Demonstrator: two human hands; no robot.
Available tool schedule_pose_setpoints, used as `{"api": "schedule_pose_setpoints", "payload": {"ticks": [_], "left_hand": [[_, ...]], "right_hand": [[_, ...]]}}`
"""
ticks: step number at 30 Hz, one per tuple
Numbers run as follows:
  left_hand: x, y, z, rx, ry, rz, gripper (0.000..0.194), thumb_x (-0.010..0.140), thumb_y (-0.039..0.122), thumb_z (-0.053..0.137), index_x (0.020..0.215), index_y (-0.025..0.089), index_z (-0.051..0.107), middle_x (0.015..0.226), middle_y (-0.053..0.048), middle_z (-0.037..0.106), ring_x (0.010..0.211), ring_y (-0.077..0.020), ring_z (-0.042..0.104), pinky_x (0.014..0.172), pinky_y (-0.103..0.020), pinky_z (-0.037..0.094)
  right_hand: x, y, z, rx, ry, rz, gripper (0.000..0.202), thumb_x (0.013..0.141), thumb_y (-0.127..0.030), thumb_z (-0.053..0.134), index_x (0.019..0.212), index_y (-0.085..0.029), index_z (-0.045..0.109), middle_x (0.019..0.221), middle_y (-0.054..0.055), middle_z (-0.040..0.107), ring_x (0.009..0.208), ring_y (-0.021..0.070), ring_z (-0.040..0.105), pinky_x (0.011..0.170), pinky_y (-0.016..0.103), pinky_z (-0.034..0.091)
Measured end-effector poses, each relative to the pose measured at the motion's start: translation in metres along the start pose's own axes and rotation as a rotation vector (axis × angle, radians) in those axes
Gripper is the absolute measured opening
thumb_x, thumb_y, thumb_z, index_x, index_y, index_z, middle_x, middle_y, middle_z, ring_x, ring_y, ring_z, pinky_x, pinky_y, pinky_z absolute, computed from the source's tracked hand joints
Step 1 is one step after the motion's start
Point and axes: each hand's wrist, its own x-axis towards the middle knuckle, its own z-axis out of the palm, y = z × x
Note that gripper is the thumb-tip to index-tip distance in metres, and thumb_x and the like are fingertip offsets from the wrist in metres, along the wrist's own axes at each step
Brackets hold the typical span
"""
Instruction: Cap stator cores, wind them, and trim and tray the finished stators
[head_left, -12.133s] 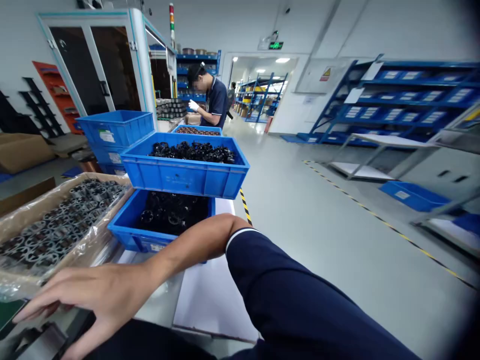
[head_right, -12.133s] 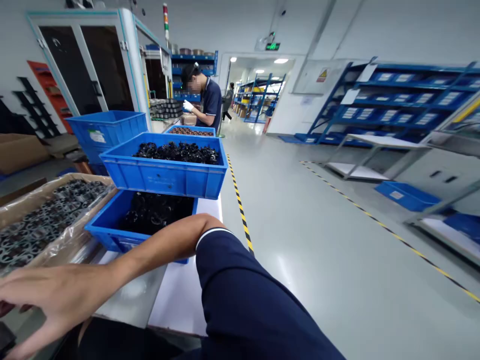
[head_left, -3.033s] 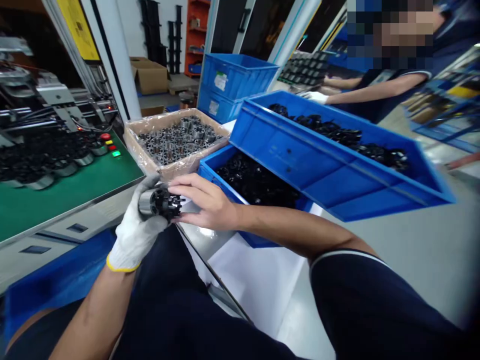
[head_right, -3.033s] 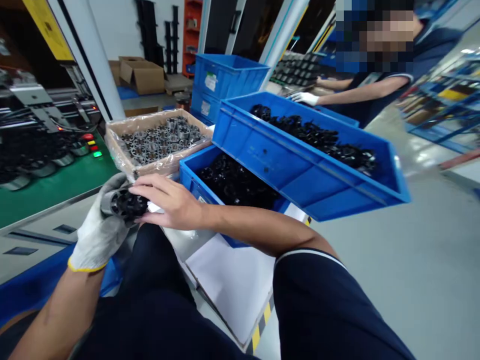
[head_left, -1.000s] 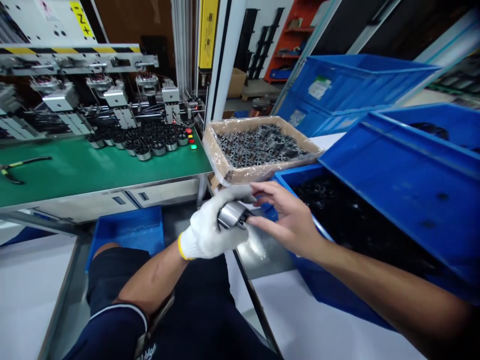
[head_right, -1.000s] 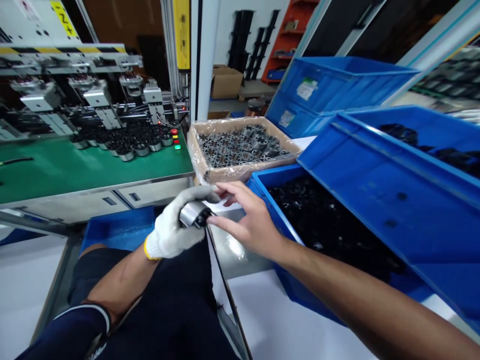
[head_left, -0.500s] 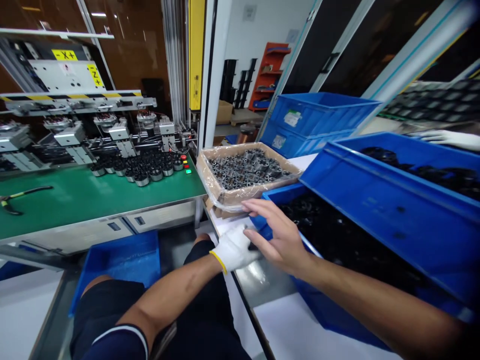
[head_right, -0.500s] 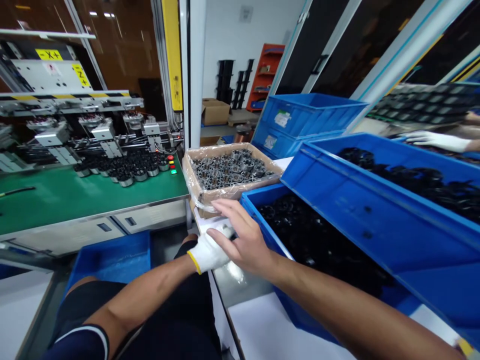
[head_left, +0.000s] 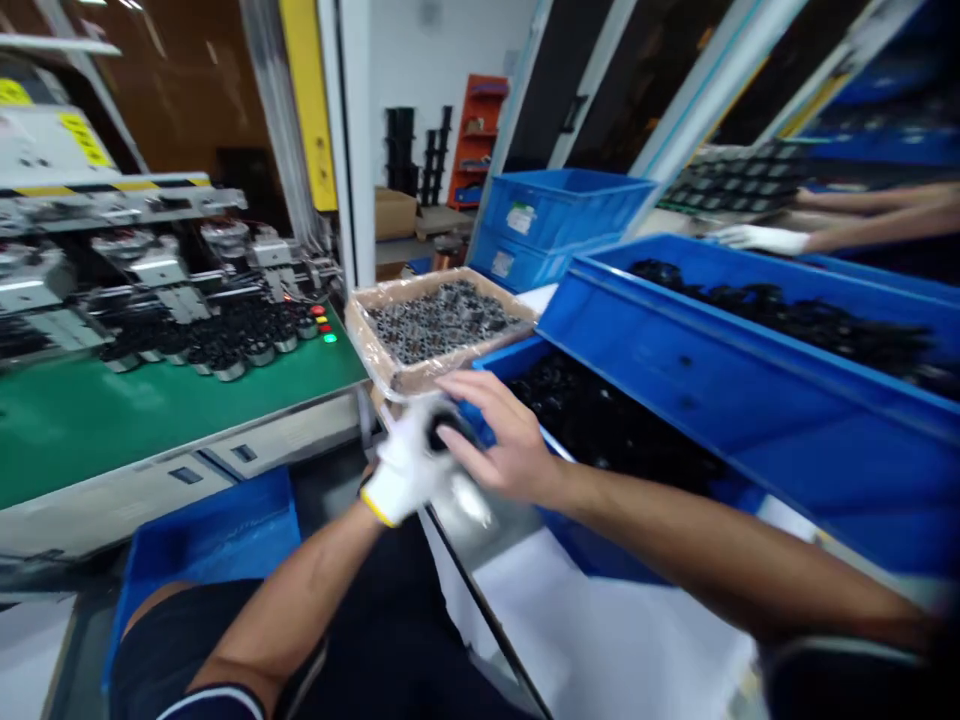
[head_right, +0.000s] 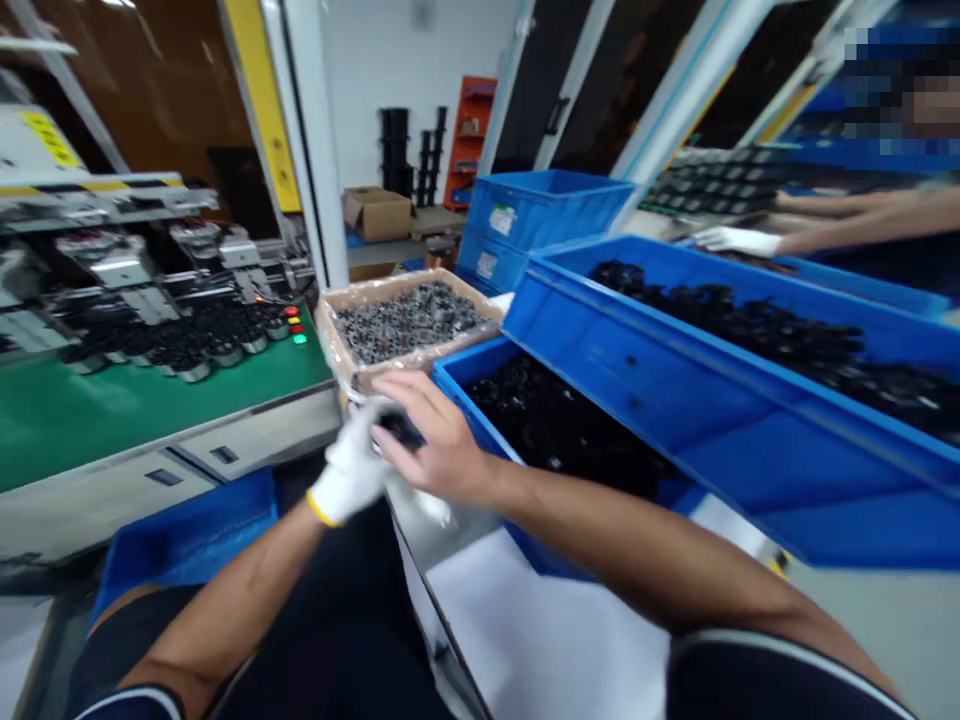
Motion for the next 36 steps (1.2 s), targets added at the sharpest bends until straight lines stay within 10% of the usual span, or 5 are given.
{"api": "schedule_pose_setpoints", "payload": {"ticks": [6,12,25,32,36], "left_hand": [[-0.002,0.016,-0.042,0.024,0.325,0.036,0.066,0.064,0.029,0.091,0.117,0.025,0.051,0.118,-0.004,0.064,0.105,-0.0226,0.069,0.095,-0.041,0.058],[-0.017,0.038,-0.05,0.277,0.104,0.118,0.075,0.057,0.054,0.097,0.119,0.028,0.064,0.116,-0.005,0.063,0.101,-0.0262,0.067,0.086,-0.044,0.059],[-0.012,0.037,-0.077,0.287,-0.063,0.273,0.046,0.077,0.043,0.089,0.119,0.034,0.073,0.114,-0.002,0.075,0.103,-0.0258,0.073,0.093,-0.044,0.06],[-0.023,0.006,-0.059,-0.243,-0.054,0.03,0.056,0.086,0.063,0.074,0.135,0.038,0.064,0.159,-0.006,0.051,0.145,-0.0365,0.052,0.11,-0.053,0.057],[-0.024,-0.002,-0.06,-0.193,-0.141,-0.047,0.083,0.078,0.061,0.082,0.15,0.036,0.05,0.156,-0.01,0.053,0.135,-0.035,0.061,0.097,-0.045,0.064]], "right_hand": [[-0.007,0.01,0.013,0.118,-0.057,-0.011,0.054,0.091,-0.021,0.066,0.141,-0.011,0.048,0.134,0.02,0.059,0.133,0.0261,0.057,0.112,0.043,0.054],[-0.014,0.017,0.021,0.152,-0.125,-0.09,0.048,0.099,-0.053,0.066,0.125,-0.016,0.05,0.124,0.016,0.061,0.122,0.022,0.061,0.102,0.037,0.057],[-0.014,0.004,0.017,0.234,-0.141,0.007,0.044,0.099,-0.023,0.06,0.138,-0.014,0.043,0.112,0.007,0.06,0.105,0.0158,0.061,0.096,0.033,0.058],[-0.008,0.009,0.01,0.192,-0.116,-0.019,0.04,0.1,-0.031,0.065,0.133,-0.015,0.05,0.135,0.017,0.056,0.133,0.0235,0.054,0.112,0.042,0.052],[-0.011,0.012,0.012,0.166,-0.162,-0.029,0.028,0.1,-0.026,0.062,0.125,-0.015,0.055,0.125,0.014,0.061,0.123,0.0207,0.061,0.107,0.039,0.055]]}}
